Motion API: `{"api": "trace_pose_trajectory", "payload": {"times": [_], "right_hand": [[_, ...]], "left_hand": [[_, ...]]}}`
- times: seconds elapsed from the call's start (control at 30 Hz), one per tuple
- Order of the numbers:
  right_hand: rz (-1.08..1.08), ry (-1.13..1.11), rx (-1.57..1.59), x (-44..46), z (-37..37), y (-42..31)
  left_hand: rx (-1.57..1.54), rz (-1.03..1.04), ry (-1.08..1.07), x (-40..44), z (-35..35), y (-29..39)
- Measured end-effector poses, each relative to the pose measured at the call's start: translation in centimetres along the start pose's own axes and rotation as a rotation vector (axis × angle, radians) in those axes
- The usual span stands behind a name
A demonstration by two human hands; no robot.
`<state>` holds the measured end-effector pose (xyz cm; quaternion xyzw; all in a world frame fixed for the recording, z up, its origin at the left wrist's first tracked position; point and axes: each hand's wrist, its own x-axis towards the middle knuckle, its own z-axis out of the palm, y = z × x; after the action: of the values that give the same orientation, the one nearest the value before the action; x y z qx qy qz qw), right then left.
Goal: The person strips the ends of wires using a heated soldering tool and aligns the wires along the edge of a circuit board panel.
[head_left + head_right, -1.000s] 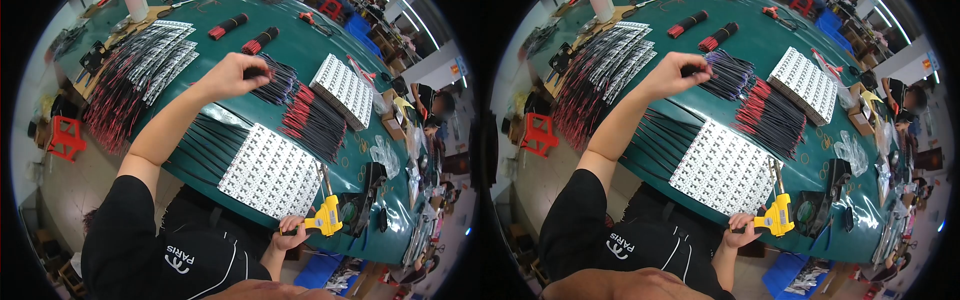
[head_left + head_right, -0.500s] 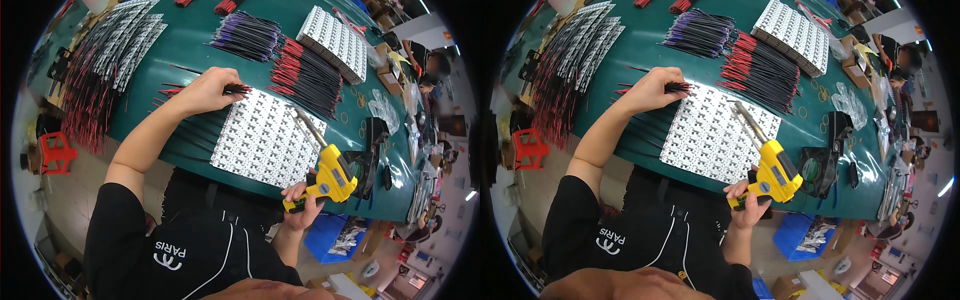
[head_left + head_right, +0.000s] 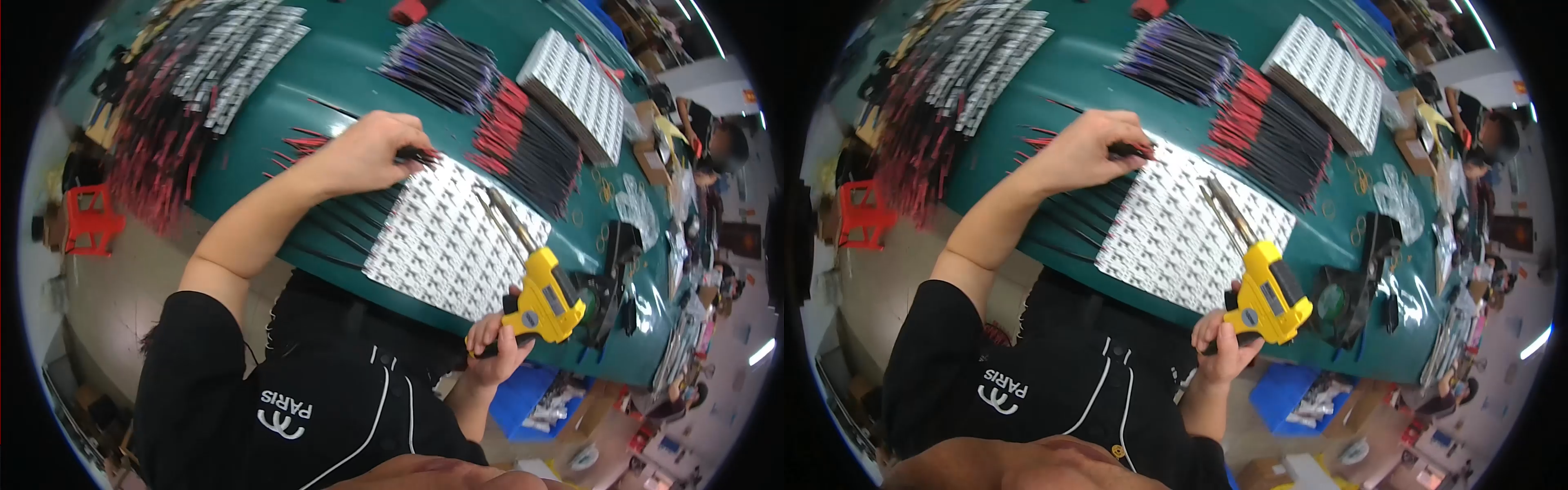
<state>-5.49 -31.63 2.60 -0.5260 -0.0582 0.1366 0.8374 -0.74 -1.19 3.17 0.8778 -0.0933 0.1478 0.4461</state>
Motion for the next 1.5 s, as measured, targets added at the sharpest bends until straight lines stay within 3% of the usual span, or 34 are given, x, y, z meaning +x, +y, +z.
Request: {"api": "trace_pose_trajectory", "payload": {"times": [0.13,0.2,0.47,0.63,0.83,0.93,0.97,1.07,1.27,1.37,1.5], "right_hand": [[-0.015,-0.105,0.16,0.5,-0.4,1.4],[0.008,-0.107,0.222,0.9,-0.4,2.0],[0.029,-0.094,0.284,1.6,-0.9,3.6],[0.042,-0.082,0.306,1.6,-1.1,3.7],[0.064,-0.079,0.331,1.7,-1.2,3.5],[0.066,-0.08,0.371,1.7,-1.6,3.8],[0.063,-0.082,0.383,1.6,-1.6,3.7],[0.127,-0.083,0.428,1.7,-1.9,3.5],[0.063,-0.039,0.366,2.0,-1.9,3.7],[0.053,-0.036,0.406,2.2,-1.7,3.7],[-0.021,0.015,0.22,2.2,-0.8,3.2]], "left_hand": [[0.052,0.066,0.092,0.1,-1.0,-0.2],[-0.015,0.005,0.157,0.1,-2.3,0.7],[-0.634,0.005,0.465,0.6,-4.3,-0.3],[-0.55,-0.061,0.497,0.1,-6.6,1.3],[-0.439,-0.054,0.245,1.1,-7.4,2.8],[-0.201,0.118,0.199,2.0,-6.5,2.4],[-0.192,0.033,0.179,2.1,-6.3,2.9],[0.077,0.105,0.108,2.9,-3.7,2.0],[0.154,0.071,-0.038,1.9,0.5,-0.8],[0.157,0.056,-0.045,1.5,0.6,-1.0],[0.173,0.08,-0.023,1.6,0.5,-1.5]]}}
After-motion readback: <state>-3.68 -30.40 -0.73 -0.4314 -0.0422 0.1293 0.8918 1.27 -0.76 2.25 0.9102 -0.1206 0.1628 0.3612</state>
